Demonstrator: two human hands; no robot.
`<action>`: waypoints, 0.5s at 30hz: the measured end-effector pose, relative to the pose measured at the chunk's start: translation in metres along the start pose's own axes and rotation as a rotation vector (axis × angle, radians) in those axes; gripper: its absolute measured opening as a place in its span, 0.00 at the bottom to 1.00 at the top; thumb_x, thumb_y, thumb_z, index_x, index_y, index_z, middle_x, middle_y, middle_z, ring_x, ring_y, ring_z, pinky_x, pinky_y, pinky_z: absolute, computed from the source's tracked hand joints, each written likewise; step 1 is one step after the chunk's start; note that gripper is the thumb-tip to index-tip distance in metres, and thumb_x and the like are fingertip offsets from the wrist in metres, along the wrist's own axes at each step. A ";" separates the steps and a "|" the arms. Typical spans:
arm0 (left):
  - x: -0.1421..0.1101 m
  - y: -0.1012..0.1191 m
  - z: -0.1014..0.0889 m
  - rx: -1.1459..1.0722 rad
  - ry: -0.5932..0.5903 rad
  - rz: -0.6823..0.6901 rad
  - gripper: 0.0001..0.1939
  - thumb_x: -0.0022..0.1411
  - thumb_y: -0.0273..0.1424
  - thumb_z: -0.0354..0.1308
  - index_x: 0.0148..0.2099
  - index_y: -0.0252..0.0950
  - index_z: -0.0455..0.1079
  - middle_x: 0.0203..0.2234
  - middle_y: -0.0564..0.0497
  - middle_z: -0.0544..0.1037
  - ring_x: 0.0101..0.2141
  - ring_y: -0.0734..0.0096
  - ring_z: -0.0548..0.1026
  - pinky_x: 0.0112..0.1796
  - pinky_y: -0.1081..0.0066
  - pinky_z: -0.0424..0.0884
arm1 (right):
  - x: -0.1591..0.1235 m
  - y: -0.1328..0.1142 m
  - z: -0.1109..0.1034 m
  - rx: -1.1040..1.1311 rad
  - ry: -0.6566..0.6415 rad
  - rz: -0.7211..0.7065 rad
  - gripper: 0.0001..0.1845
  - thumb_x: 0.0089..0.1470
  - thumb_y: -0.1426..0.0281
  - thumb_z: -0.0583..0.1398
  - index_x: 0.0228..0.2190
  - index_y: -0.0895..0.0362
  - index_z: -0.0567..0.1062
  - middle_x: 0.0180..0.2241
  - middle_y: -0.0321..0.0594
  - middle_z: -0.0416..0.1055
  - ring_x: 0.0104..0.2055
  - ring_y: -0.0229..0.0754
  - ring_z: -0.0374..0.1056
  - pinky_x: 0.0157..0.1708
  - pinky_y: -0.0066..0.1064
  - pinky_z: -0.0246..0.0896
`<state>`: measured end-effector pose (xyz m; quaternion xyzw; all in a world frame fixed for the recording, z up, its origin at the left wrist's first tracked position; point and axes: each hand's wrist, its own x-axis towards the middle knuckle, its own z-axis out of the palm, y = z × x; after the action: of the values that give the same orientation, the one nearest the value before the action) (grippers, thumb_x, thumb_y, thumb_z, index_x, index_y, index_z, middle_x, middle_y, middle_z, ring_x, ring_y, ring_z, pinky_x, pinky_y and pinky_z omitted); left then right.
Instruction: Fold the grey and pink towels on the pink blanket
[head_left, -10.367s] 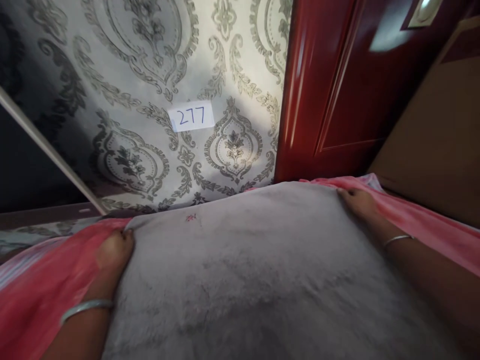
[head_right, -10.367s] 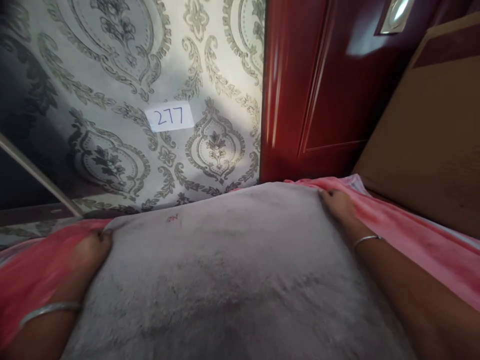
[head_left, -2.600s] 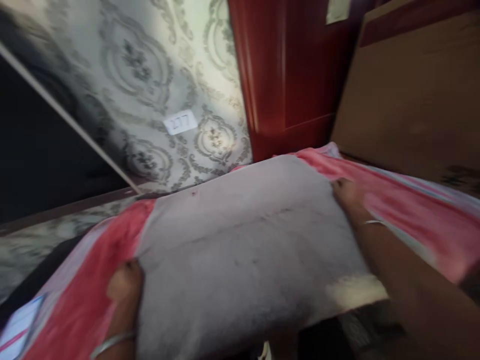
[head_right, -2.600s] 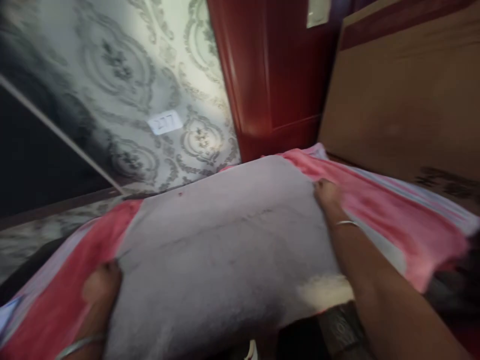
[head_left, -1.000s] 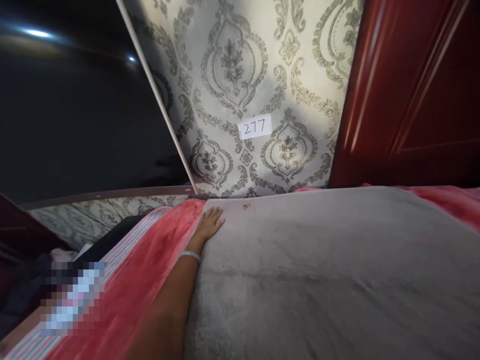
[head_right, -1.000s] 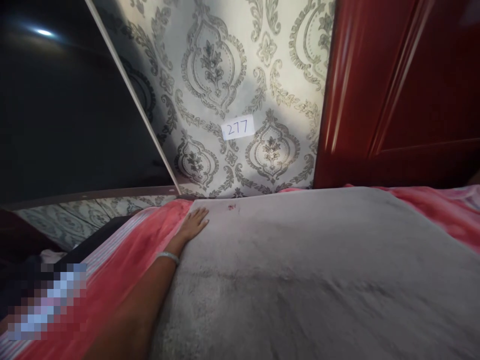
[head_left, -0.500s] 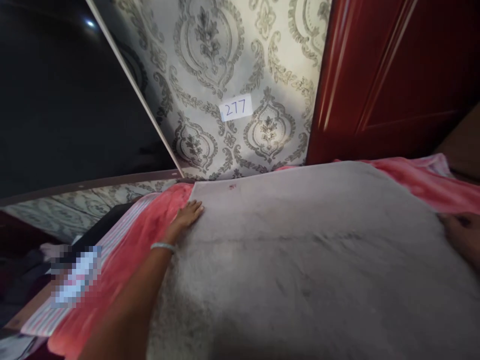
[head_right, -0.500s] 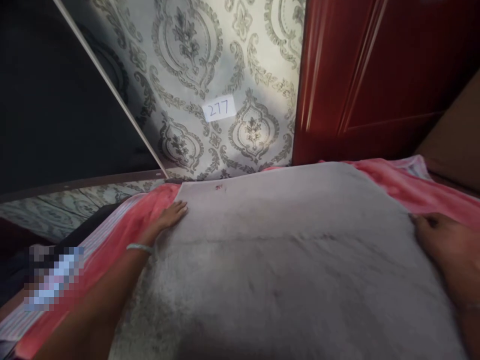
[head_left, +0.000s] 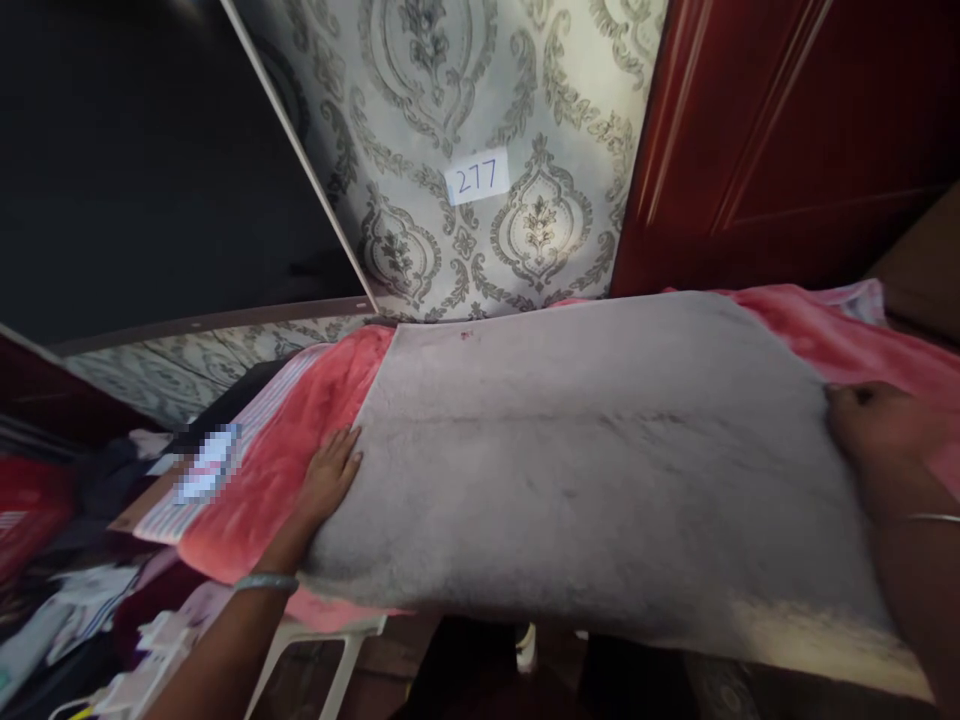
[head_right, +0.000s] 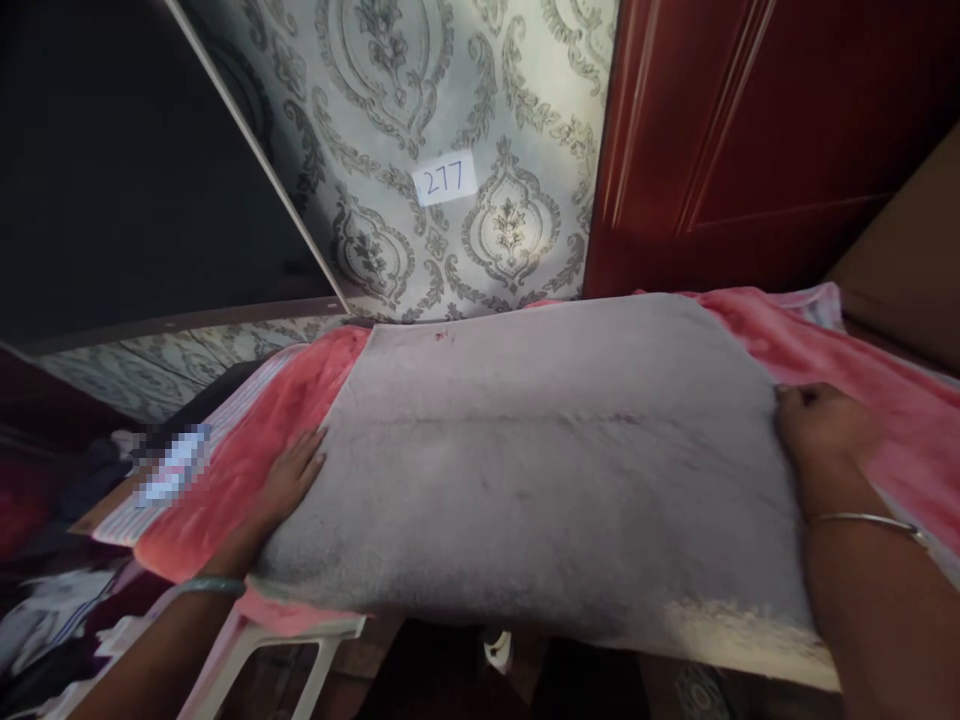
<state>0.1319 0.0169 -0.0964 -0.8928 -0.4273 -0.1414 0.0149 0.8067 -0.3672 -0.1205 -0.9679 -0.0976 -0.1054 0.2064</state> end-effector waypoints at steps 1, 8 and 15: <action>0.001 0.002 -0.001 -0.003 -0.001 0.005 0.30 0.69 0.42 0.42 0.67 0.34 0.61 0.66 0.41 0.63 0.67 0.57 0.58 0.65 0.52 0.57 | -0.002 -0.003 -0.003 -0.001 -0.028 0.045 0.26 0.62 0.63 0.51 0.47 0.68 0.80 0.39 0.67 0.75 0.40 0.59 0.70 0.28 0.42 0.55; 0.003 0.005 -0.004 -0.003 0.013 -0.008 0.31 0.68 0.44 0.41 0.67 0.34 0.62 0.65 0.42 0.65 0.66 0.58 0.60 0.65 0.54 0.57 | -0.006 -0.004 -0.010 0.017 -0.071 0.113 0.29 0.61 0.61 0.49 0.51 0.65 0.79 0.43 0.67 0.75 0.47 0.64 0.71 0.32 0.45 0.59; 0.005 -0.001 0.002 -0.009 0.030 -0.003 0.32 0.67 0.45 0.42 0.66 0.35 0.62 0.64 0.42 0.66 0.66 0.58 0.61 0.65 0.54 0.56 | -0.011 -0.002 -0.014 -0.045 -0.037 0.024 0.33 0.63 0.61 0.45 0.50 0.70 0.78 0.41 0.68 0.75 0.45 0.64 0.73 0.32 0.45 0.62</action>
<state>0.1349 0.0214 -0.0975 -0.8901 -0.4277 -0.1567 0.0171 0.7931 -0.3725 -0.1102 -0.9751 -0.0876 -0.0871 0.1841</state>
